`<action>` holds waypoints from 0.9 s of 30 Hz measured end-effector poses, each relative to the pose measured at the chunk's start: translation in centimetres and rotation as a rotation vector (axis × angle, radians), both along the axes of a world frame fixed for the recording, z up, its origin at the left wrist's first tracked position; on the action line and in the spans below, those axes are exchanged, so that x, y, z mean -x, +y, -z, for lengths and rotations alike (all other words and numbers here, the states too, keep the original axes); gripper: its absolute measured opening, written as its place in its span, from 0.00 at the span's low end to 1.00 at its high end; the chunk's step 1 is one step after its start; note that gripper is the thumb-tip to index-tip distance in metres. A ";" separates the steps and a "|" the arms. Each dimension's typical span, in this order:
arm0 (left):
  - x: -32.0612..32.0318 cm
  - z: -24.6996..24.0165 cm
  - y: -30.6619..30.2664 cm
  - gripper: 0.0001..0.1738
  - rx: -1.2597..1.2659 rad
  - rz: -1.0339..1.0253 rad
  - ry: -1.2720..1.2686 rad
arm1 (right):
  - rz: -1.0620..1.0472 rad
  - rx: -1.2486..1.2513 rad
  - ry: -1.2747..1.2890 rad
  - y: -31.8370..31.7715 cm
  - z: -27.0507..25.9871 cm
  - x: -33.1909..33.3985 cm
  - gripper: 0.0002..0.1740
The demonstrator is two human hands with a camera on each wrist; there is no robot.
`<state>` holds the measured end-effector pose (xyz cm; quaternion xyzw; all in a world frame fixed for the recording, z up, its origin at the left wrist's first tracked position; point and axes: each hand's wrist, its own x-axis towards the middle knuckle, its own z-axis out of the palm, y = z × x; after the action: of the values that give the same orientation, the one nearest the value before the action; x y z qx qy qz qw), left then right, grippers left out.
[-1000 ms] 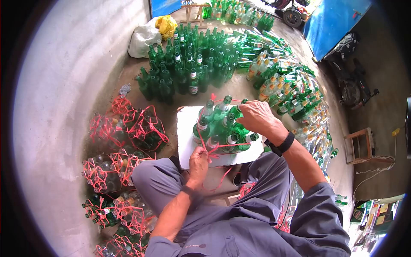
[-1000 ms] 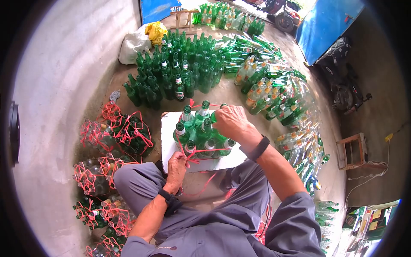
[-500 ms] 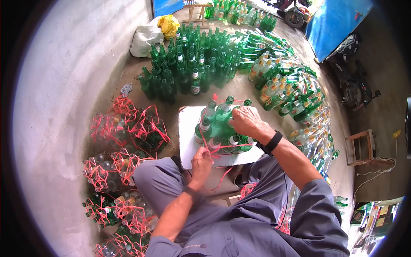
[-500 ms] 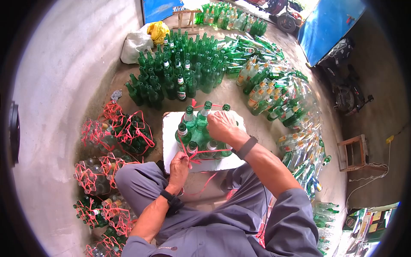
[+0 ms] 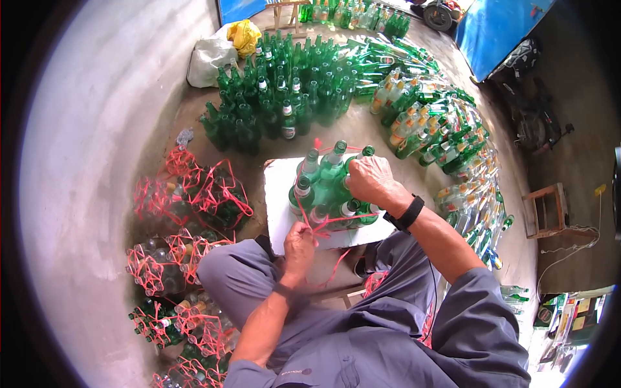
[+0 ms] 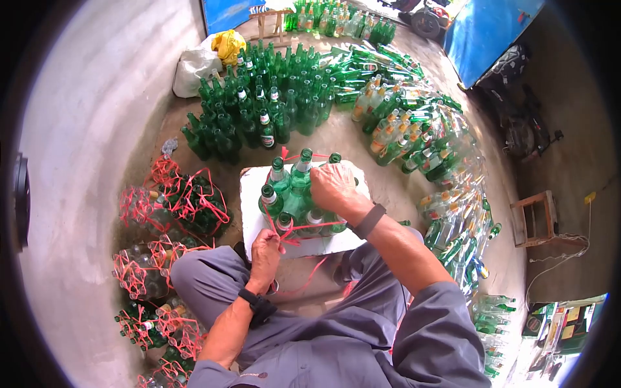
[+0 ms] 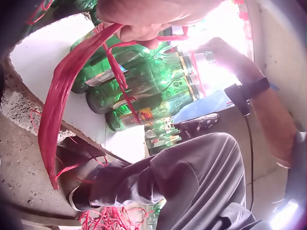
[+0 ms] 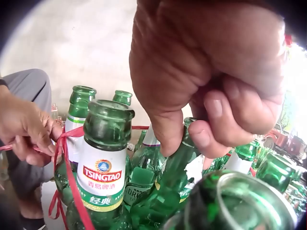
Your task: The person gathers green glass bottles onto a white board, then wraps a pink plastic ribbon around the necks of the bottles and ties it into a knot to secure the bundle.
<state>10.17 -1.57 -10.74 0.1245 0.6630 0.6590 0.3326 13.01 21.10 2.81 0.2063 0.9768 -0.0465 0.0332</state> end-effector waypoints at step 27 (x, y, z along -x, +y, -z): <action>-0.3 -0.5 0.1 0.07 -0.065 -0.002 0.019 | -0.234 0.382 0.183 -5.2 1.1 5.2 0.16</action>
<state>10.52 -1.49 -10.23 0.1407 0.6447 0.6792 0.3215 7.86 15.92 1.68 0.0766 0.9664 -0.2449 -0.0121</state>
